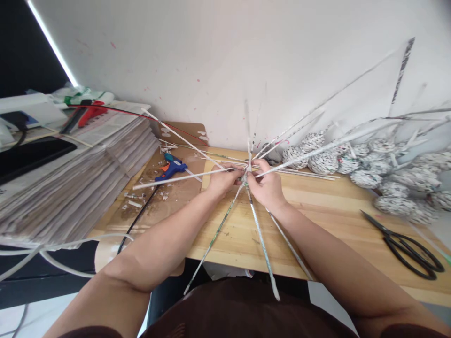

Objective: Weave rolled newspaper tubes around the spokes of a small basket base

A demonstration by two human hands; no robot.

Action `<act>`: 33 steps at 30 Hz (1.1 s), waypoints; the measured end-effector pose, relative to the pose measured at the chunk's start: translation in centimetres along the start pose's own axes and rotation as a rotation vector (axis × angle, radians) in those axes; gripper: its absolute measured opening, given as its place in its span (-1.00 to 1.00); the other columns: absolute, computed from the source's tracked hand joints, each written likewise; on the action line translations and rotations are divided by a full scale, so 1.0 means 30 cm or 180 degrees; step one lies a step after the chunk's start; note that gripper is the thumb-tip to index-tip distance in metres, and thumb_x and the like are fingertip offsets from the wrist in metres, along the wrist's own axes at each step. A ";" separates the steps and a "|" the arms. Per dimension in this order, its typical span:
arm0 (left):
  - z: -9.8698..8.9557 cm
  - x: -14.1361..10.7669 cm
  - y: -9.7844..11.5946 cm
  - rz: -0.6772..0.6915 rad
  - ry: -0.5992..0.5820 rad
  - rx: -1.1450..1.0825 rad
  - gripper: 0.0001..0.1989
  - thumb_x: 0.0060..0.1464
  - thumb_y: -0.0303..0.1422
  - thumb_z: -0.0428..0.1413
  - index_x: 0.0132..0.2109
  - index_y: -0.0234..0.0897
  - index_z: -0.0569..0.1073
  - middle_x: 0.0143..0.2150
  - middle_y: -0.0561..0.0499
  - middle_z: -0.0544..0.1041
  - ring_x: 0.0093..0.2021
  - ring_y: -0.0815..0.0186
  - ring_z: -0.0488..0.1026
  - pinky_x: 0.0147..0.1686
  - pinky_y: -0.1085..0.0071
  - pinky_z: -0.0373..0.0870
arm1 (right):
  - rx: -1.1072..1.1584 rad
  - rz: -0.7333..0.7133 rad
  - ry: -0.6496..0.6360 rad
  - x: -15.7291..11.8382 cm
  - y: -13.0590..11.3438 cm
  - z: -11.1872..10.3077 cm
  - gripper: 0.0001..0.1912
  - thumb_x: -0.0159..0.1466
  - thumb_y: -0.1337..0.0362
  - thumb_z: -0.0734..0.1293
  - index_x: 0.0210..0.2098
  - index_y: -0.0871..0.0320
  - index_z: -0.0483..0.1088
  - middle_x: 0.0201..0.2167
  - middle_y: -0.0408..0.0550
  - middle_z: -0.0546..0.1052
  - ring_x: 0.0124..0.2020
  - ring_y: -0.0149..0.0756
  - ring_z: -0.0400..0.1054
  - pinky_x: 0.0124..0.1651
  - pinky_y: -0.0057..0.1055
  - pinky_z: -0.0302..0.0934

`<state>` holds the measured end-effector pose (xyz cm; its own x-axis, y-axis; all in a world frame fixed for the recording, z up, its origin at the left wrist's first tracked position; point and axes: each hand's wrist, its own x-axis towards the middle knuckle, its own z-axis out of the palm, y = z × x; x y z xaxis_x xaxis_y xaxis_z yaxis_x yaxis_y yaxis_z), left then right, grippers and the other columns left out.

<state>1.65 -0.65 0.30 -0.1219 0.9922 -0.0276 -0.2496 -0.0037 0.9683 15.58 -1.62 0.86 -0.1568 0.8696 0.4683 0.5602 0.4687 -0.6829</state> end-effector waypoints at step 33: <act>-0.013 0.030 0.016 -0.1015 -0.0048 -0.0704 -0.93 -0.16 -0.58 0.27 -0.46 -0.38 0.55 -0.42 -0.03 0.58 -0.46 0.44 0.46 -0.48 0.58 0.46 | -0.1041 -0.0098 -0.0451 0.031 0.000 -0.077 -0.82 0.16 0.39 0.25 -0.32 0.09 0.47 -0.48 -0.12 0.57 -0.48 -0.26 0.43 -0.36 -0.42 0.18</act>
<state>1.06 0.18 0.65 0.0089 0.9496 -0.3134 -0.4741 0.2799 0.8348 17.30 -1.17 2.58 -0.2761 0.8794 0.3878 0.7806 0.4406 -0.4434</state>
